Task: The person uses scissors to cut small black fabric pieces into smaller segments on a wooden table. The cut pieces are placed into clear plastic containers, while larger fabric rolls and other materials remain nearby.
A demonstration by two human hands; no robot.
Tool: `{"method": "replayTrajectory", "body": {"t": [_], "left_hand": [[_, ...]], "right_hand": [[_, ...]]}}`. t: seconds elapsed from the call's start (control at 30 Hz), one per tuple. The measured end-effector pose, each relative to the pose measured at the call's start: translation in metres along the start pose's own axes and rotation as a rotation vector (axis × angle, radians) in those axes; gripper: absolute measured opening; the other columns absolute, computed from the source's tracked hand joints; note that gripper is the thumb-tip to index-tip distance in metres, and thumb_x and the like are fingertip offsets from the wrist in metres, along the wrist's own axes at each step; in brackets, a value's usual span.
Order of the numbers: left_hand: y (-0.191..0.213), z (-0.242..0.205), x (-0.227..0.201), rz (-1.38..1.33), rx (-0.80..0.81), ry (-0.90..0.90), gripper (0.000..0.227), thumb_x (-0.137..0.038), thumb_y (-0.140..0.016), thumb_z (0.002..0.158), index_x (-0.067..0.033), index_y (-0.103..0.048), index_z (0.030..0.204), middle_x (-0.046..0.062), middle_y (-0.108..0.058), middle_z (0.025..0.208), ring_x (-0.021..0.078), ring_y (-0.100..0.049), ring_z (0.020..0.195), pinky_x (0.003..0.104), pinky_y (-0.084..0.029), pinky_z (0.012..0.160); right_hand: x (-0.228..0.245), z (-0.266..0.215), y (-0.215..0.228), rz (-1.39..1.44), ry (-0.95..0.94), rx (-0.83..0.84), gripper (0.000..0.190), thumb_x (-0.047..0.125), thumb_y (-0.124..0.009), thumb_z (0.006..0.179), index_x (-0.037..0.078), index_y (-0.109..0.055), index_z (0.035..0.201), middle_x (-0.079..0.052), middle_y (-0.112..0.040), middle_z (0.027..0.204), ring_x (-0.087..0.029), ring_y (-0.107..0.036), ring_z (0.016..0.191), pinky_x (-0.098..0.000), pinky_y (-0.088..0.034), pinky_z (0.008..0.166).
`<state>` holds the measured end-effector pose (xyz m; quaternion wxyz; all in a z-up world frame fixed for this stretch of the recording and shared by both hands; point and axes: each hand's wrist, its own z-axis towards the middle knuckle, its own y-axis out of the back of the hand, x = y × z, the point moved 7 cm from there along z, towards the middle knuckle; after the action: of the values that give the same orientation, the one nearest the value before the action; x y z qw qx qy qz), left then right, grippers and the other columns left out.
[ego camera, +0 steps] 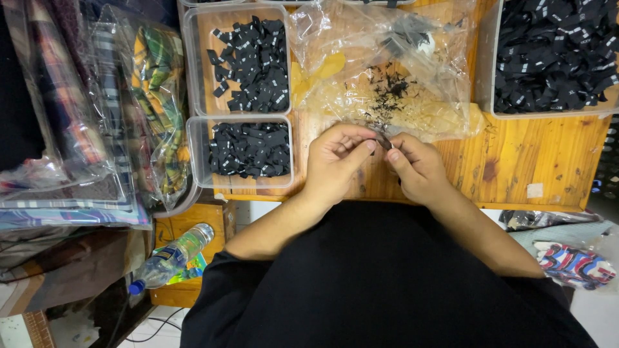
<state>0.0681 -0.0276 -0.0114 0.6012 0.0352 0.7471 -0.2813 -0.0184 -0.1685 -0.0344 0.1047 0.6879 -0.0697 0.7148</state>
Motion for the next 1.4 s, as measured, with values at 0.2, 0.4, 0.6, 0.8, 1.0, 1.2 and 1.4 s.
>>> {"method": "replayTrajectory", "body": {"t": [0.2,0.4,0.6,0.8,1.0,1.2,1.4], "left_hand": [[0.004,0.001,-0.002,-0.044,-0.022,0.019,0.018,0.002,-0.075,0.091,-0.0007,-0.073,0.108,0.006,-0.073,0.090,0.0091,-0.072,0.084,0.022,-0.060,0.070],[0.005,-0.001,-0.026,0.041,-0.057,-0.038,0.016,0.003,-0.074,0.092,-0.0005,-0.073,0.107,0.008,-0.071,0.091,0.0121,-0.072,0.085,0.026,-0.061,0.071],[0.058,-0.010,-0.066,0.189,-0.223,-0.244,0.018,0.005,-0.076,0.089,0.0044,-0.069,0.105,0.017,-0.075,0.090,0.0175,-0.075,0.078,0.028,-0.064,0.066],[0.103,-0.019,-0.095,0.312,-0.356,-0.282,0.016,0.008,-0.074,0.091,0.0066,-0.067,0.105,0.021,-0.075,0.090,0.0184,-0.075,0.074,0.029,-0.065,0.060],[0.138,-0.032,-0.117,0.623,-0.407,-0.384,0.019,0.009,-0.082,0.083,-0.0008,-0.080,0.098,0.019,-0.075,0.084,0.0226,-0.075,0.068,0.028,-0.062,0.050],[0.149,-0.047,-0.108,0.413,-0.344,-0.102,0.018,-0.003,-0.067,0.097,-0.0009,-0.073,0.115,0.015,-0.078,0.092,0.0160,-0.076,0.075,0.024,-0.066,0.073],[0.145,-0.052,-0.122,0.345,-0.271,-0.124,0.021,0.004,-0.056,0.101,0.0000,-0.072,0.114,0.017,-0.077,0.100,0.0232,-0.080,0.090,0.028,-0.069,0.078]], "right_hand": [[-0.002,0.000,-0.002,0.060,-0.018,0.011,0.025,0.013,-0.053,0.107,-0.001,-0.068,0.093,-0.002,-0.041,0.048,-0.012,-0.036,0.046,-0.0257,-0.036,0.046],[0.000,0.002,-0.001,0.036,-0.002,0.013,0.024,0.012,-0.055,0.107,-0.001,-0.069,0.093,-0.003,-0.043,0.047,-0.013,-0.038,0.046,-0.0274,-0.037,0.045],[-0.017,-0.004,0.006,0.048,-0.006,0.009,0.025,0.013,-0.053,0.107,-0.002,-0.069,0.096,-0.002,-0.043,0.048,-0.013,-0.039,0.046,-0.0273,-0.038,0.047],[-0.022,-0.010,-0.001,0.052,-0.008,0.043,0.026,0.016,-0.050,0.110,0.000,-0.066,0.098,-0.001,-0.043,0.051,-0.011,-0.039,0.049,-0.0252,-0.039,0.050],[-0.021,-0.009,-0.005,0.069,0.009,0.044,0.030,0.019,-0.047,0.112,-0.002,-0.064,0.100,0.001,-0.040,0.055,-0.007,-0.035,0.051,-0.0209,-0.033,0.050],[-0.009,-0.012,-0.014,0.129,-0.091,0.096,0.031,0.027,-0.046,0.114,-0.001,-0.048,0.102,-0.009,-0.041,0.072,-0.013,-0.038,0.057,-0.0265,-0.031,0.054],[0.002,-0.010,-0.025,0.074,-0.010,0.178,0.033,0.030,-0.043,0.115,0.001,-0.051,0.101,-0.003,-0.038,0.067,-0.010,-0.034,0.051,-0.0242,-0.031,0.050]]}}
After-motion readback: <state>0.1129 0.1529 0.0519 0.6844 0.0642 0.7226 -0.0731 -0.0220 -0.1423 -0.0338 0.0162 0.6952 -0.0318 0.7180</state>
